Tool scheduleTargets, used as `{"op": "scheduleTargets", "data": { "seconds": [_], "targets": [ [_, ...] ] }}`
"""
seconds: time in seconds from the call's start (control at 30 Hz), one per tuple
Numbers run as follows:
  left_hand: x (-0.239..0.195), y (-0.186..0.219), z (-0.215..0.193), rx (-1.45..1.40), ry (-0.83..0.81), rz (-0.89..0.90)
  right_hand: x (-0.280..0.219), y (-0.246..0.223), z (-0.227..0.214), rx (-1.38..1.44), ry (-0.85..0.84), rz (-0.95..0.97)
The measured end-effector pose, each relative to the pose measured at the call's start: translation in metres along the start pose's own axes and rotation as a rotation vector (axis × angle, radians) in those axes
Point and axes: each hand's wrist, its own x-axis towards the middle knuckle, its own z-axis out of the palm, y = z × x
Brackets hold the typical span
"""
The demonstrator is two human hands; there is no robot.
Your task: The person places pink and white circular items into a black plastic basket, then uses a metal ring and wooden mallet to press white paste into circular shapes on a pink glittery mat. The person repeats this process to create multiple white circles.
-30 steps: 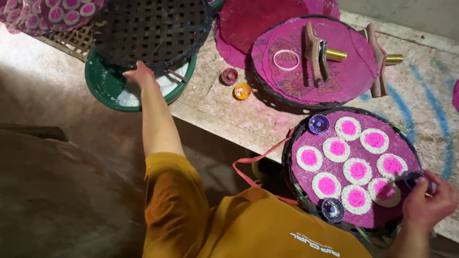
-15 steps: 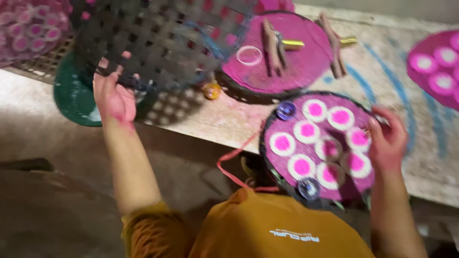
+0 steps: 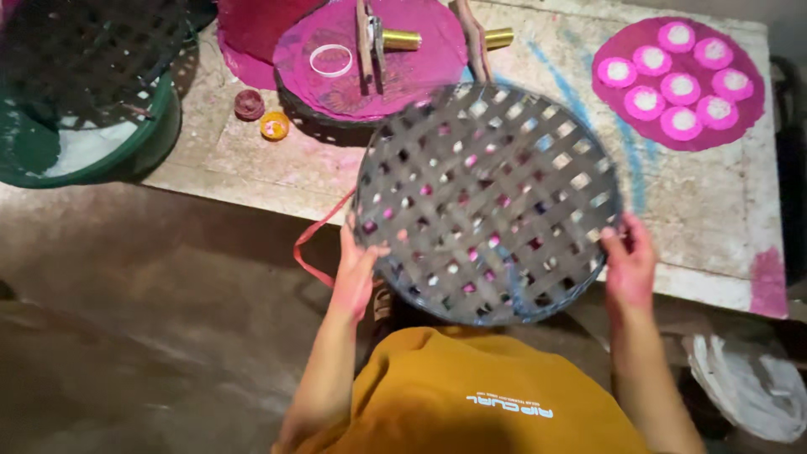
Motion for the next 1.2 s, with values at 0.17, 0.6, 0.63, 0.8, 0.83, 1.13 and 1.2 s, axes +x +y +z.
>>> {"op": "scheduleTargets", "data": {
  "seconds": [0.17, 0.6, 0.63, 0.8, 0.83, 1.13, 1.2],
  "targets": [
    [-0.057, -0.056, -0.021, 0.155, 0.147, 0.013, 0.003, 0.042, -0.02, -0.284, -0.127, -0.025],
    [-0.051, -0.075, -0.047, 0.188, 0.22, 0.017, 0.063, 0.111, 0.012, -0.669, -0.187, -0.293],
    [-0.047, -0.077, -0.047, 0.243, 0.25, -0.022, 0.065, 0.113, 0.01, -0.692, -0.178, -0.312],
    [-0.037, -0.084, -0.055, 0.666, 0.367, -0.142, 0.064, 0.115, 0.018, -0.81, -0.107, -0.272],
    [-0.038, -0.086, -0.058, 0.771, 0.347, -0.089, 0.058, 0.114, 0.02, -0.849, -0.095, -0.224],
    [-0.037, -0.102, -0.076, 0.711, 0.261, -0.015, 0.055, 0.111, 0.026, -0.644, -0.076, -0.307],
    [-0.036, -0.105, -0.076, 0.662, 0.261, -0.033, 0.059, 0.107, 0.029, -0.62, -0.081, -0.3]
  ]
}}
